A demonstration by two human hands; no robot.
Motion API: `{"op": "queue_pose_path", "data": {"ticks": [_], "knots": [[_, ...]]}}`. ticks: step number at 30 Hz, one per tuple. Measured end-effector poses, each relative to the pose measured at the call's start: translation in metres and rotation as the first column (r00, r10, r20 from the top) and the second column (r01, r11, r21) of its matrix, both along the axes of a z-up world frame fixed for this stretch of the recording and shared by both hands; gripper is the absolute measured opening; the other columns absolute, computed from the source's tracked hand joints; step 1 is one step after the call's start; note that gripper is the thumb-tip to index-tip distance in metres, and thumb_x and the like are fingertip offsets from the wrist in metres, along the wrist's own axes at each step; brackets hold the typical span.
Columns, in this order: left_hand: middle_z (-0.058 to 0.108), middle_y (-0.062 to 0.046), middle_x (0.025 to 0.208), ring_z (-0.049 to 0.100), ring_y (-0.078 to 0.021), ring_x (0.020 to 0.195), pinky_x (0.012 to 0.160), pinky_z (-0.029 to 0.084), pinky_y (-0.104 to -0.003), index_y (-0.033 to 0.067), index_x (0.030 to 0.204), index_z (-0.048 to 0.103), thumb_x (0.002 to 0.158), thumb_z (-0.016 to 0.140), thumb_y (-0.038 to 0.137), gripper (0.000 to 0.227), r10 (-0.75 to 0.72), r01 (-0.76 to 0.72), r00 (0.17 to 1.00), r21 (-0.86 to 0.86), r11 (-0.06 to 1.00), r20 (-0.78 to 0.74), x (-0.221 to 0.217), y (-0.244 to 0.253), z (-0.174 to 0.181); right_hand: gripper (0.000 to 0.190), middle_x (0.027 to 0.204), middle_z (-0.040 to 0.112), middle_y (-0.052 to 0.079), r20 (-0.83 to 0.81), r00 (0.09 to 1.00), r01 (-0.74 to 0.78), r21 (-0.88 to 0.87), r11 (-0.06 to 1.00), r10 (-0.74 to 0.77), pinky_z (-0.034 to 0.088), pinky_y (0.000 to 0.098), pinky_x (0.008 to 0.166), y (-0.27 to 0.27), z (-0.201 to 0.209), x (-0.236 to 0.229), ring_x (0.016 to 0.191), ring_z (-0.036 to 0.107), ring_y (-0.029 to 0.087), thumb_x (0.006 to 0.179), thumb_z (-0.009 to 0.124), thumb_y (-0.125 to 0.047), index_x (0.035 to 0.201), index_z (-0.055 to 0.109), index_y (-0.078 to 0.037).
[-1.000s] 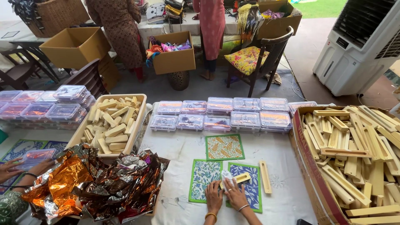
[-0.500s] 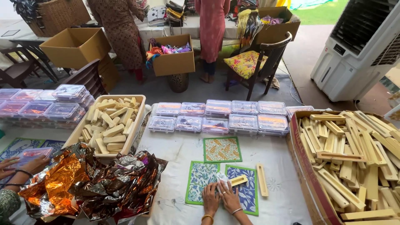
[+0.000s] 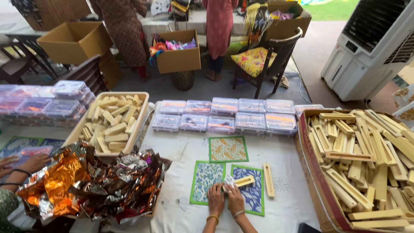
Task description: The person wipes small, rectangular wooden pieces with a white cloth. They pick up the pieces from a large cardboard box, clean them individually, and place them on a patterned mat on the table. The workspace includes several plastic containers and foil-wrapped items.
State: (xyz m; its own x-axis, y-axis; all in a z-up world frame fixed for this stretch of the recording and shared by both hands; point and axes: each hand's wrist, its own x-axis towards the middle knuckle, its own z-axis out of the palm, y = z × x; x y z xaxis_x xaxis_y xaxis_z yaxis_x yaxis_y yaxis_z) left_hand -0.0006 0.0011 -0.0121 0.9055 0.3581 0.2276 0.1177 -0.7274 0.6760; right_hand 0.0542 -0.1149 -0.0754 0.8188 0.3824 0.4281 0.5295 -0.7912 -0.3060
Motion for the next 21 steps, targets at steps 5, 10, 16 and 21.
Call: {"op": "queue_pose_path", "data": {"ticks": [5, 10, 16, 21], "knots": [[0.058, -0.002, 0.126, 0.052, -0.0252, 0.121, 0.107, 0.037, -0.044, 0.0189, 0.131, 0.062, 0.091, 0.071, 0.021, 0.041, -0.007, 0.007, 1.0, 0.012, 1.0, 0.022, -0.002, 0.0, 0.001, 0.035, 0.118, 0.07, 0.002, -0.016, 0.998, -0.057, 0.028, 0.998, 0.058, 0.049, 0.042, 0.097, -0.033, 0.05, 0.015, 0.112, 0.062, 0.028, 0.082, 0.064, -0.005, 0.115, 0.072, -0.016], [0.058, -0.001, 0.124, 0.051, -0.0235, 0.12, 0.106, 0.036, -0.043, 0.0195, 0.132, 0.06, 0.092, 0.07, 0.023, 0.042, -0.022, 0.022, 1.0, 0.001, 1.0, -0.014, -0.001, -0.002, 0.002, 0.031, 0.108, 0.071, 0.0, 0.023, 0.998, 0.061, 0.0, 0.998, -0.061, 0.051, 0.04, 0.092, -0.082, 0.065, 0.05, 0.11, 0.062, 0.026, 0.079, 0.062, -0.002, 0.1, 0.077, -0.019], [0.058, -0.001, 0.123, 0.051, -0.0239, 0.12, 0.108, 0.035, -0.044, 0.0192, 0.129, 0.061, 0.09, 0.072, 0.024, 0.041, -0.041, 0.041, 0.999, 0.057, 0.998, -0.007, 0.0, 0.002, -0.002, 0.027, 0.104, 0.069, 0.001, -0.075, 0.997, 0.033, -0.059, 0.998, -0.037, 0.051, 0.0417, 0.084, -0.02, 0.035, 0.03, 0.104, 0.061, 0.027, 0.077, 0.064, -0.004, 0.095, 0.079, -0.019], [0.058, -0.002, 0.127, 0.052, -0.0251, 0.122, 0.11, 0.035, -0.045, 0.017, 0.13, 0.061, 0.089, 0.071, 0.021, 0.042, -0.032, 0.027, 0.998, 0.074, 0.997, 0.063, 0.003, 0.002, -0.01, 0.021, 0.104, 0.069, -0.001, -0.059, 0.991, -0.122, -0.011, 0.992, 0.121, 0.05, 0.0426, 0.086, -0.022, 0.056, 0.025, 0.104, 0.061, 0.026, 0.08, 0.067, -0.011, 0.095, 0.078, -0.019]]}}
